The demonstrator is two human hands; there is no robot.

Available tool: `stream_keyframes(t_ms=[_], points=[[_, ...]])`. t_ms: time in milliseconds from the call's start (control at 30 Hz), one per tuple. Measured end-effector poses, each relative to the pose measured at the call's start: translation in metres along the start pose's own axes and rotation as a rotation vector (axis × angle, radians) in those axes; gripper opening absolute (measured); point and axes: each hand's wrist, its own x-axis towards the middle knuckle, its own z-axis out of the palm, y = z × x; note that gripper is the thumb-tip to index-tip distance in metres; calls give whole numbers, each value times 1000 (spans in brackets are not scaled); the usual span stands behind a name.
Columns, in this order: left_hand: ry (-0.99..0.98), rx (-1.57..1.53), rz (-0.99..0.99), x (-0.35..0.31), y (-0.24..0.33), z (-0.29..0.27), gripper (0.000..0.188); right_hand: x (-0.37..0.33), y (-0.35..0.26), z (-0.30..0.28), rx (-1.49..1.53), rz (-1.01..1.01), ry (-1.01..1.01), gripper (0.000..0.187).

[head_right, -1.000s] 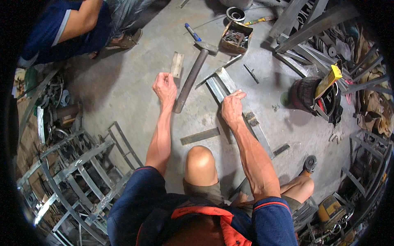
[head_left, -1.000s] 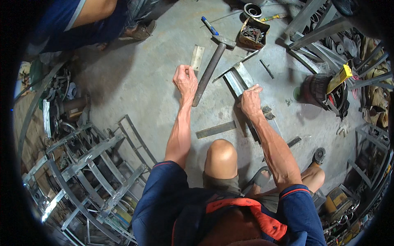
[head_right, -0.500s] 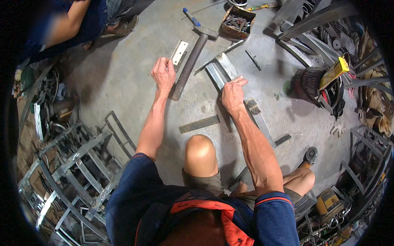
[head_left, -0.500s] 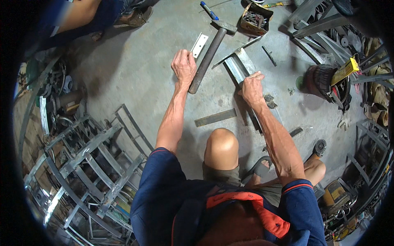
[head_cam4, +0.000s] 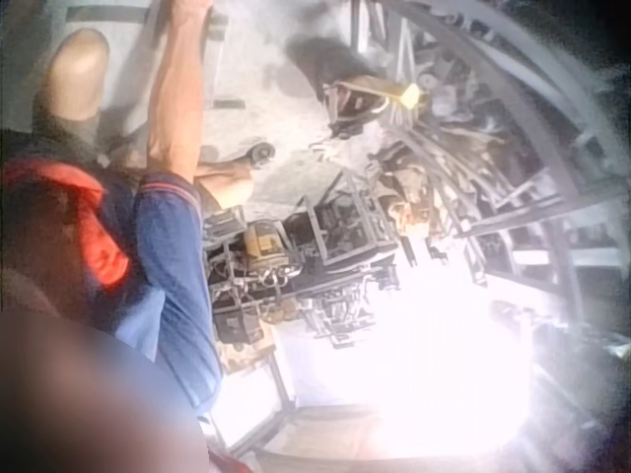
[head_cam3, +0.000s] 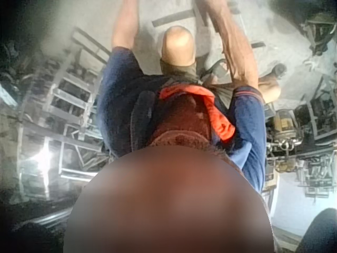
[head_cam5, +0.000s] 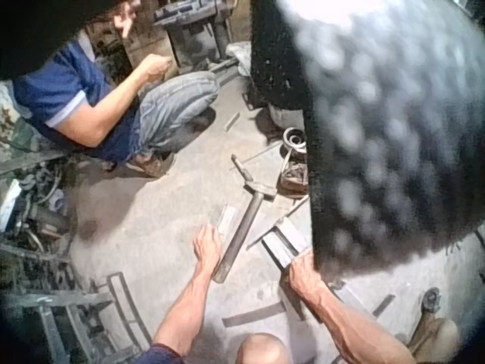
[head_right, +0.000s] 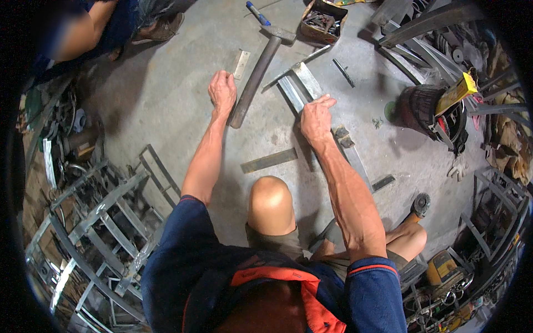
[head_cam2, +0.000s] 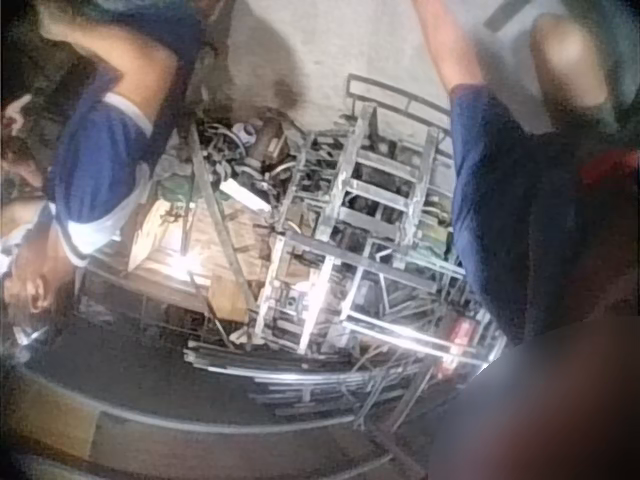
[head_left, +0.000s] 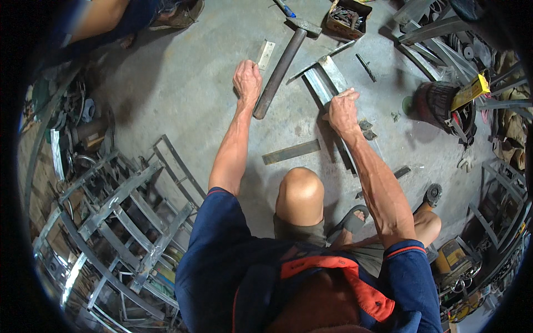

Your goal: The person walks through a cluttered workshop, picks up a small metal bar, and kneels on the floor. They then use a tape measure to measure the metal bar multiple times while another person works nearby.

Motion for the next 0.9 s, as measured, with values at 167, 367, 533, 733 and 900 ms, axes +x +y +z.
stream_keyframes(t_ms=[167,367,533,733,900], points=[[87,-107,-165,-12,17,-12,25,0,9,20,-180,-96,41,59],[-71,-130,-365,-25,42,-27,28,-6,11,27,-387,-181,118,46],[-20,-378,-379,-14,77,-59,25,-2,5,22,-501,-128,-4,52],[-446,-673,-443,-41,154,-116,23,8,6,36,-424,-42,11,59],[-475,-688,-288,-76,200,-143,21,6,7,34,-417,-86,5,60]])
